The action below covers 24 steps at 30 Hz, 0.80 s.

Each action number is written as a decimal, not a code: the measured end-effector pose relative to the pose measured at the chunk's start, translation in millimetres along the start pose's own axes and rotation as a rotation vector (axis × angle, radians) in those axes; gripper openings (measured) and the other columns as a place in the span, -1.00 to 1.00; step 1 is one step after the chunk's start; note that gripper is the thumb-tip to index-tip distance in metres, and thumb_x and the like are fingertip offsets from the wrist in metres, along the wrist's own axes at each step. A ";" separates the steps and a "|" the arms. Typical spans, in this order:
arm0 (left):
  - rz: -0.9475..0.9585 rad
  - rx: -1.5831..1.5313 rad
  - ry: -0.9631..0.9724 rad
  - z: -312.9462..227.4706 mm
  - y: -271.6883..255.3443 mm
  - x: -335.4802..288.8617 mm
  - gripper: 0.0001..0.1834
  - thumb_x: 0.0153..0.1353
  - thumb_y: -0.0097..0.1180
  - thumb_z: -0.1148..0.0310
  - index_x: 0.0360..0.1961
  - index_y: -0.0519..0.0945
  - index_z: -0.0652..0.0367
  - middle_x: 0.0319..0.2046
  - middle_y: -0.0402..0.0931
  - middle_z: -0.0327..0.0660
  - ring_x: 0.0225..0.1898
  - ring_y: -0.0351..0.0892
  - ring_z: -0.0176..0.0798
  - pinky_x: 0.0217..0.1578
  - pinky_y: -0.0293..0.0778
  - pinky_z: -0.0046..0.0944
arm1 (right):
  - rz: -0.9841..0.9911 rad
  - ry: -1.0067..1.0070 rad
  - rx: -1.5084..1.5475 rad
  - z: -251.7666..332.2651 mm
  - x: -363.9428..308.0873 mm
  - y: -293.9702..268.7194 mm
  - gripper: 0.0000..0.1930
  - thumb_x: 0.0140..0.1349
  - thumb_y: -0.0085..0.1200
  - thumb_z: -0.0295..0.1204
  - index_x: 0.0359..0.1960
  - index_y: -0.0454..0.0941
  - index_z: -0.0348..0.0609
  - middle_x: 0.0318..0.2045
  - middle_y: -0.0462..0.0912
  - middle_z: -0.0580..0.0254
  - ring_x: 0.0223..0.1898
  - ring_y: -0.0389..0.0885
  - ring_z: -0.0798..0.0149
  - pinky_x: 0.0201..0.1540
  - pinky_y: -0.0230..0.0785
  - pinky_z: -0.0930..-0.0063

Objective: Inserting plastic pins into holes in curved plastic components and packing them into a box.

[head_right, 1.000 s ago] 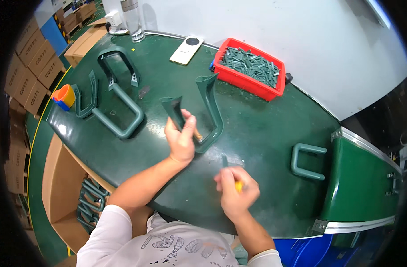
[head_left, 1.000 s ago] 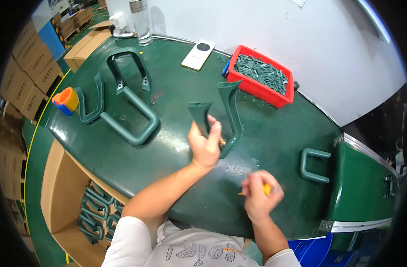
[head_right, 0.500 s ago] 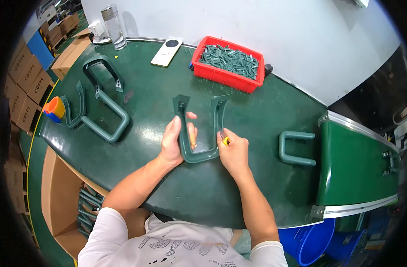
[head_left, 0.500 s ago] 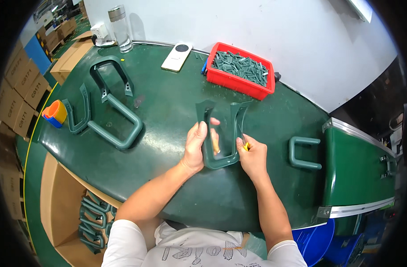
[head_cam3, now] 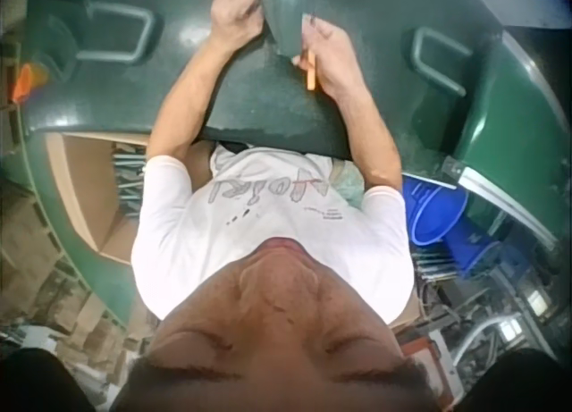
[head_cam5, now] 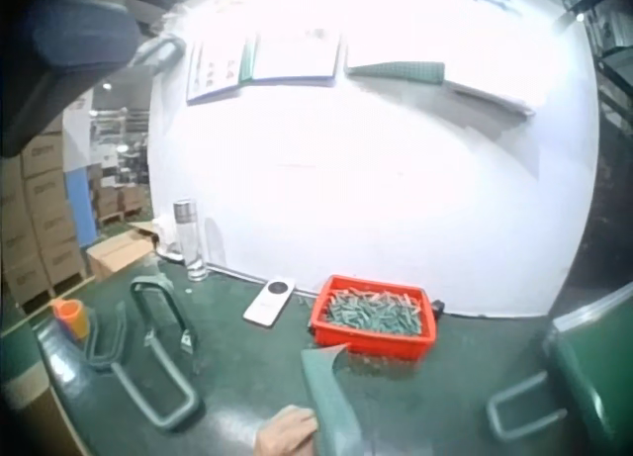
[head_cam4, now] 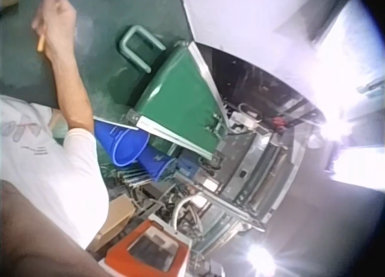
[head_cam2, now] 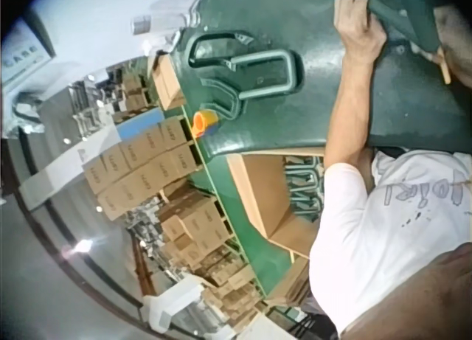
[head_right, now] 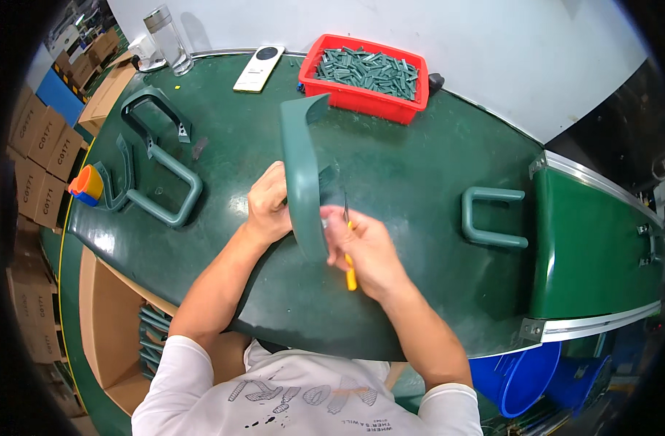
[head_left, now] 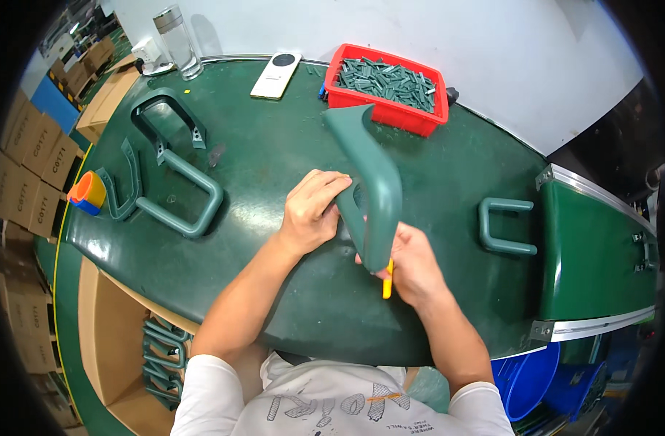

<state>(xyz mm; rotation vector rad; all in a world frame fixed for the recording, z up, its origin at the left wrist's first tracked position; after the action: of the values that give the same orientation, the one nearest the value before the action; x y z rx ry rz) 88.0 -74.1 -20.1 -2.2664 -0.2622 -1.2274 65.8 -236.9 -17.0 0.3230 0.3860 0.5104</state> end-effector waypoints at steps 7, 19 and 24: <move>0.098 -0.610 -0.455 7.3 19.3 -16.2 -0.74 0.13 0.21 0.35 -0.22 0.53 0.29 -0.23 0.56 -0.11 -0.18 0.54 -0.21 -0.14 0.43 -0.26 | -0.367 -0.597 -0.811 32.8 -11.6 -48.2 -0.75 0.30 -0.01 -0.30 -0.17 0.56 -0.23 -0.52 0.53 0.25 -0.58 0.40 0.42 -0.50 0.25 0.58; 0.227 -0.630 -0.464 4.9 23.9 -19.7 -0.64 0.12 0.23 0.23 -0.26 0.54 0.35 -0.27 0.54 -0.14 -0.24 0.54 -0.24 -0.22 0.46 -0.30 | -0.460 -0.810 -1.274 14.3 -17.1 -50.7 -0.81 0.07 0.20 -0.29 -0.45 0.63 -0.17 -0.69 0.43 0.26 -0.64 0.44 0.22 -0.61 0.27 0.37; 0.186 -0.583 -0.468 -1.7 26.9 -16.0 -0.70 0.18 0.16 0.22 -0.38 0.58 0.31 -0.37 0.58 -0.17 -0.37 0.54 -0.29 -0.33 0.44 -0.33 | -0.485 -0.831 -1.289 12.5 -16.6 -52.8 -0.82 0.03 0.23 -0.28 -0.48 0.63 -0.13 -0.71 0.40 0.29 -0.65 0.42 0.23 -0.62 0.25 0.37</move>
<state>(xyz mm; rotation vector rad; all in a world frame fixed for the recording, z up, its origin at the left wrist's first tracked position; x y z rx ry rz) 88.8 -96.1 -42.3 -2.9890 0.1651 -0.7186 79.4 -291.8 -22.0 -0.7936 -0.6858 0.0420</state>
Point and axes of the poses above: each hand's wrist, its own x-axis towards the middle knuckle, its own y-axis out of the palm, z = x × y, the point moved 5 cm from there along x, towards the middle knuckle
